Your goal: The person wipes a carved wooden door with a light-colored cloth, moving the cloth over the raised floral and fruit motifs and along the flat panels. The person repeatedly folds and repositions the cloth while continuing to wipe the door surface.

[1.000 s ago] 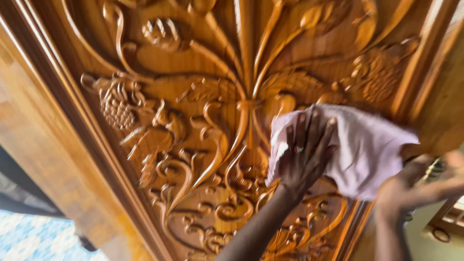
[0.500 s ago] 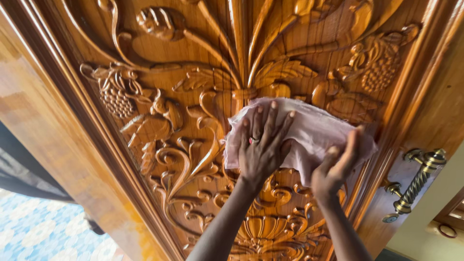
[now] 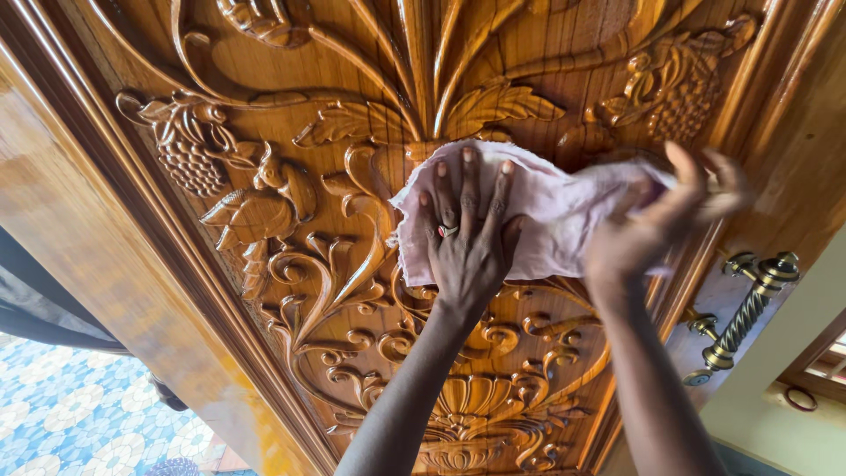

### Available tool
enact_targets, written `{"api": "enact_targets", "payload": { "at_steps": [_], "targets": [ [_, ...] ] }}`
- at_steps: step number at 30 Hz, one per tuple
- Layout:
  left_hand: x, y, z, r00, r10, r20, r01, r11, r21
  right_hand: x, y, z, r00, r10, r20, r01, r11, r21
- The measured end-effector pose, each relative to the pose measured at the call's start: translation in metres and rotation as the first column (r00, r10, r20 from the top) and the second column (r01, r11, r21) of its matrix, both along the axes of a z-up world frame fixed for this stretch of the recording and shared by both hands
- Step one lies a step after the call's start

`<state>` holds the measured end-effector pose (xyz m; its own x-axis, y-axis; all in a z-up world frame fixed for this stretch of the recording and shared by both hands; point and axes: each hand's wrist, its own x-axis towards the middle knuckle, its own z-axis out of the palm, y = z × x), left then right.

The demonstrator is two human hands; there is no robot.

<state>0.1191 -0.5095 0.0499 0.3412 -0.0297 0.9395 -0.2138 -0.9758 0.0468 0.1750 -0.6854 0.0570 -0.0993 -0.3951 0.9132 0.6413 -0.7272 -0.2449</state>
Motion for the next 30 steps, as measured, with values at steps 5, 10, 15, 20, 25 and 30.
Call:
{"api": "enact_targets", "payload": {
  "at_steps": [5, 10, 15, 20, 25, 30],
  "targets": [
    [0.001, -0.004, -0.001, 0.996, 0.083, -0.029, -0.082, 0.996, 0.031, 0.015, 0.034, -0.023, 0.992, 0.088, -0.089, -0.097, 0.991, -0.097],
    [0.004, -0.003, 0.001, 0.997, 0.076, 0.014, -0.077, 0.996, 0.053, 0.011, -0.011, 0.0, 0.999, 0.049, 0.017, -0.045, 0.984, -0.17],
    [0.007, -0.005, -0.003, 0.996, 0.087, -0.007, -0.086, 0.993, 0.084, -0.028, -0.032, 0.023, 0.966, -0.2, -0.162, 0.16, 0.96, -0.23],
    [0.007, -0.007, -0.004, 0.996, 0.093, 0.0, -0.093, 0.993, 0.071, -0.026, -0.019, 0.049, 0.873, 0.325, -0.364, -0.277, 0.944, 0.179],
    [0.014, -0.022, -0.003, 1.0, 0.022, -0.005, -0.021, 1.0, 0.013, -0.029, 0.019, 0.021, 0.986, -0.043, -0.162, -0.001, 0.965, -0.262],
    [0.028, -0.048, -0.006, 0.995, 0.096, 0.025, -0.098, 0.987, 0.127, -0.018, -0.013, 0.0, 0.893, -0.205, -0.4, -0.023, 0.868, -0.496]
  ]
}}
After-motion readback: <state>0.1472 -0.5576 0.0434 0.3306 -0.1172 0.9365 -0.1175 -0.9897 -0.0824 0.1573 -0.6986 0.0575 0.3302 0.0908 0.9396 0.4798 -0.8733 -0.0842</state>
